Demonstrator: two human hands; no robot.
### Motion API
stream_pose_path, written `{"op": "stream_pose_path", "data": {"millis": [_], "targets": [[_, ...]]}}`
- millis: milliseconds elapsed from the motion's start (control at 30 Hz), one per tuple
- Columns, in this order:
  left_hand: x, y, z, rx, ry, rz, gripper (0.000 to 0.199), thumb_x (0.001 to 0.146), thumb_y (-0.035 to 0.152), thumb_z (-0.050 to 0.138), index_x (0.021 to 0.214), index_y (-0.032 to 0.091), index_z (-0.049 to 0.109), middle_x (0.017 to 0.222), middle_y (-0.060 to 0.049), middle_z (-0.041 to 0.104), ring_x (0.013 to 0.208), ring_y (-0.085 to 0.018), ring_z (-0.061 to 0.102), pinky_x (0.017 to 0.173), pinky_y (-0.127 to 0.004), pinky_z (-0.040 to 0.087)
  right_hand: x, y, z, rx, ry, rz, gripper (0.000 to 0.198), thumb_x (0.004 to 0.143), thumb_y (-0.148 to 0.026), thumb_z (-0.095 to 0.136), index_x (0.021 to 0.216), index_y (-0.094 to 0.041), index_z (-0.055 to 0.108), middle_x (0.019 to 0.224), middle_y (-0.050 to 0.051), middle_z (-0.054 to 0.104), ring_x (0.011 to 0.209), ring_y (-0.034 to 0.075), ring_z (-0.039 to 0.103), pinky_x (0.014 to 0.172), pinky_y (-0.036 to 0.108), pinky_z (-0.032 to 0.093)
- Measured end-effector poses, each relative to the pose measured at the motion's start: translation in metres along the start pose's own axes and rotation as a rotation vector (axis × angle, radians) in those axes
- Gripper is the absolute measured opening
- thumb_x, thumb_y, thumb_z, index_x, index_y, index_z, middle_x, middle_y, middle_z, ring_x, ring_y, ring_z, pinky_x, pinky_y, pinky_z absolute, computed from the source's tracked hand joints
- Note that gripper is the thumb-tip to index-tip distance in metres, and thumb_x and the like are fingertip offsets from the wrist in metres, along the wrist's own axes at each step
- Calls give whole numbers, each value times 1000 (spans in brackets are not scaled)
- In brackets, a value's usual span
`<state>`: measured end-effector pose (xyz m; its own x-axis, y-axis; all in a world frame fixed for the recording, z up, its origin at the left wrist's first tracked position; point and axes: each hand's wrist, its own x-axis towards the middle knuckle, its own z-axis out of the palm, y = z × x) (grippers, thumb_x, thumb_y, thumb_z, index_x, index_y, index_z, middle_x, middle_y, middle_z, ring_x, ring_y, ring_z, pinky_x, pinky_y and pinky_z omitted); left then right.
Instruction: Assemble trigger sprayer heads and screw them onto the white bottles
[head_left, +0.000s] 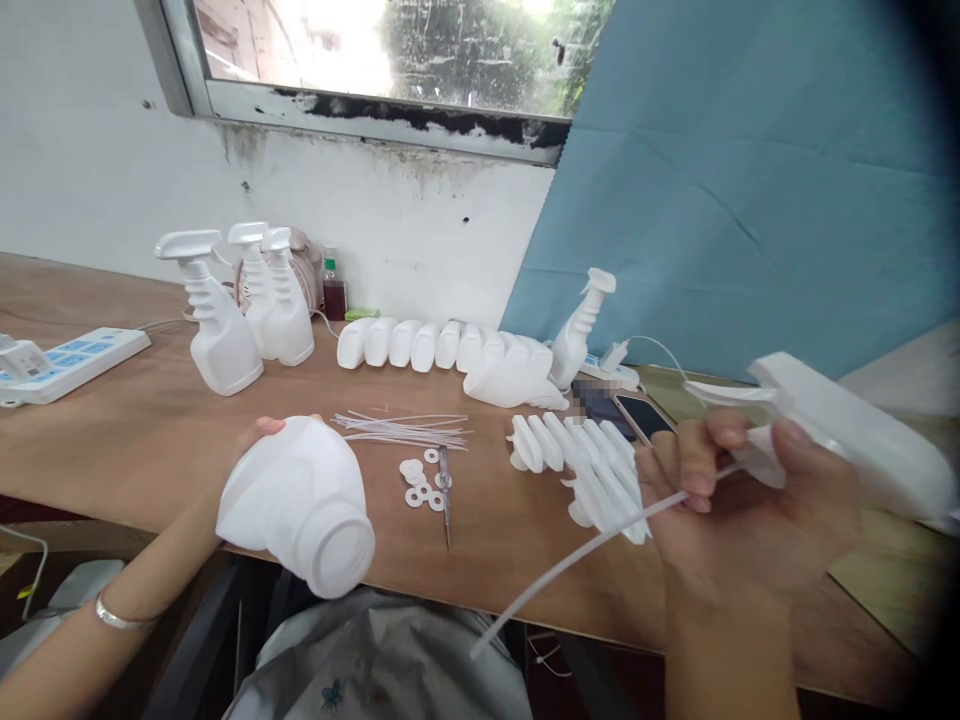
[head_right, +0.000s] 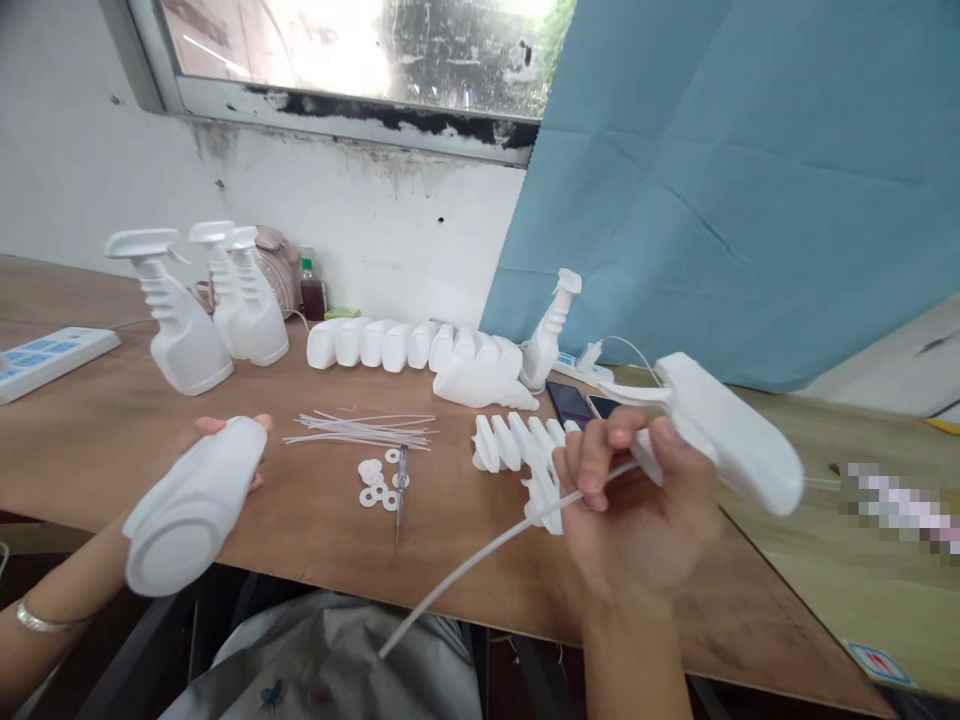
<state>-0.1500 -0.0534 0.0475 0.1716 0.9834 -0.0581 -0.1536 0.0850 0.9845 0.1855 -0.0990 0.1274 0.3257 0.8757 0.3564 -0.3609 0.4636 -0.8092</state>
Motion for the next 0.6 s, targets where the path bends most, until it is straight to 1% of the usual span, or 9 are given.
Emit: {"op": "stream_pose_path", "data": {"millis": [100,167,233,300,367,400,500,533,600], "targets": [[1,1,15,-304,-174,-190,31,59,50,49,65,19,44,43,2,46,36,-12,39,41,-29,37,-2,2,3,-21,-75,44,23,67,-39,53,55,-20,49,32,-3,36,31,8,22,36,27,11],[4,1,17,-345,-234,-181,30,58,48,49,64,19,44,43,2,46,36,-12,38,40,-27,35,-2,1,3,-23,-86,55,23,67,-39,54,55,-20,49,32,-4,36,31,8,22,36,26,12],[10,1,14,-309,-258,-144,30,61,48,47,66,19,45,44,2,46,39,-13,41,42,-27,35,-2,-1,2,-32,-85,40,23,67,-40,54,55,-20,49,32,-4,36,31,7,21,36,26,12],[17,5,7,-201,-200,-66,30,64,48,46,70,19,46,49,2,49,46,-14,46,48,-27,38,-2,-4,1,-49,-87,19,23,67,-40,54,55,-21,49,32,-4,36,31,7,21,36,27,12],[25,14,-2,34,-49,87,30,68,46,47,79,18,48,61,2,54,55,-14,49,54,-25,39,-3,-6,1,-74,-74,4,23,69,-39,53,55,-21,50,32,-4,37,32,7,20,37,27,12],[29,19,-6,214,46,184,31,69,45,49,84,18,49,66,2,55,59,-13,49,56,-23,38,-3,-7,1,-90,-66,-4,22,70,-39,53,56,-22,51,33,-4,38,32,7,20,38,27,13],[42,31,-17,902,283,437,40,69,44,57,99,18,52,68,3,52,60,-11,45,58,-20,34,-1,-8,-1,-129,-48,-16,22,69,-38,55,55,-21,52,35,-3,41,31,7,23,38,27,13],[47,32,-19,1086,312,491,43,70,45,57,103,18,52,66,3,51,58,-11,43,58,-20,33,0,-8,-2,-133,-45,-11,22,67,-38,56,55,-21,52,35,-3,42,31,6,25,38,26,14],[61,30,-22,1275,296,553,45,72,48,54,106,18,52,62,2,48,55,-11,42,58,-21,33,3,-7,-5,-131,-40,-6,22,65,-38,58,55,-20,52,36,-3,44,31,6,29,38,26,15]]}}
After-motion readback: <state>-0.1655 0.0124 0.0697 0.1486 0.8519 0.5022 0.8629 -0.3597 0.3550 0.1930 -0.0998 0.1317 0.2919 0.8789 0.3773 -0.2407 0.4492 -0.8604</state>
